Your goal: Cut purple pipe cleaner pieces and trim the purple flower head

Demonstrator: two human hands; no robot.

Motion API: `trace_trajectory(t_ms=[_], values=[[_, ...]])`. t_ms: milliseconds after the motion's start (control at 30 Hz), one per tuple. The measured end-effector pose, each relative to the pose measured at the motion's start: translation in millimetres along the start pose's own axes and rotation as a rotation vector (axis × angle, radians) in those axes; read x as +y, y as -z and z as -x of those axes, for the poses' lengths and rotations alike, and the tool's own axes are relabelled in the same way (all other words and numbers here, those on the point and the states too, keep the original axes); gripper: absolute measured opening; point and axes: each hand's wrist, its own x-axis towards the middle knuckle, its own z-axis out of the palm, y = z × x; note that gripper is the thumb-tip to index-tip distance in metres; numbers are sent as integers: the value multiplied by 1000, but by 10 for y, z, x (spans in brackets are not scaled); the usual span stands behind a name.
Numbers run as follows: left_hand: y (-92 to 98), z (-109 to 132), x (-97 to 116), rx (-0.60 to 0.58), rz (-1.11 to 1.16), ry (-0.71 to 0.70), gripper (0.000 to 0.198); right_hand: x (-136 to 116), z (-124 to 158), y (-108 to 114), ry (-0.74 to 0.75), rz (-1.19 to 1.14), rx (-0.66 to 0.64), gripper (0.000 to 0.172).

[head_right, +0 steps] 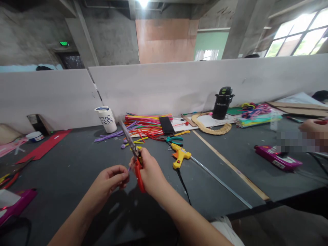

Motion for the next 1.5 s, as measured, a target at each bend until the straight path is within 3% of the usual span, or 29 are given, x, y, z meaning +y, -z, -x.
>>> trace_trajectory(t_ms=[200, 333, 600, 767, 933, 1167, 1500], values=[[16, -29, 5, 127, -169, -58, 33, 12, -21, 25, -32, -61, -6, 13], [22, -27, -10, 107, -105, -59, 18, 55, -14, 4, 5, -21, -24, 11], [-2, 4, -9, 62, -38, -73, 11, 44, 4, -37, 4, -26, -59, 11], [-24, 17, 0, 88, 66, -117, 10, 88, -33, -33, -62, -219, 22, 15], [12, 5, -3, 111, 154, -138, 8, 39, -42, 2, -182, -302, 6, 18], [131, -28, 55, 300, -240, -234, 7, 3, -53, 30, -127, -210, 30, 15], [-7, 49, 55, 200, -428, -249, 14, 32, 8, -39, -57, 27, -44, 13]])
